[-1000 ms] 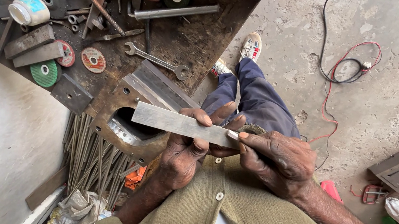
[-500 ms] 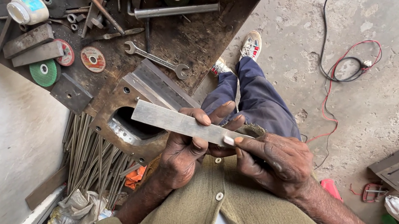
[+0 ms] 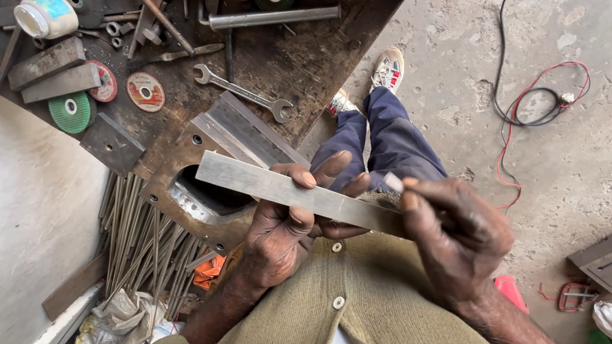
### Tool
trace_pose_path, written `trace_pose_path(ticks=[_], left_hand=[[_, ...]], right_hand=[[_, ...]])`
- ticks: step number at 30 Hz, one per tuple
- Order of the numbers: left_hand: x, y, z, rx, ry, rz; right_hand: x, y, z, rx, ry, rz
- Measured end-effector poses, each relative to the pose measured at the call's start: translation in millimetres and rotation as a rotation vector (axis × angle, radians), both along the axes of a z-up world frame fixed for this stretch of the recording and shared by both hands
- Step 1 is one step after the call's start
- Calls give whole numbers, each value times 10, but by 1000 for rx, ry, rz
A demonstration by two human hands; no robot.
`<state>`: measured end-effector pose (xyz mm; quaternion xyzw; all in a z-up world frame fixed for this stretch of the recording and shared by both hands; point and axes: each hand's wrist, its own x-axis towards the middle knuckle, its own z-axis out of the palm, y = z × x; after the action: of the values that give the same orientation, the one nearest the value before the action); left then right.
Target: The recorder is measuring and marking a metal component using a metal ruler and a marking tool in a metal fabrication setting.
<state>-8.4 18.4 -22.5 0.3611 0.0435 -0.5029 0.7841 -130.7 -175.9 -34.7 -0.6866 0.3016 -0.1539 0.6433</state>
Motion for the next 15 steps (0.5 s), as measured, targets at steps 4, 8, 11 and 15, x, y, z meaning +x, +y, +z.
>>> trace_pose_path(ticks=[4,8,11,15], left_hand=[[40,-18,5,-25,-28,54],[31,-3,0,-41,-59,134],[-33,35,-4,-46,-51,217],[-240,190,-111,-24,-30,331]], right_hand=[[108,-90,3,-19,135,39],[180,-131,-32,-57,255,196],[284,-170,-31,-137,261,291],[450,-310,-285,-351,67,498]])
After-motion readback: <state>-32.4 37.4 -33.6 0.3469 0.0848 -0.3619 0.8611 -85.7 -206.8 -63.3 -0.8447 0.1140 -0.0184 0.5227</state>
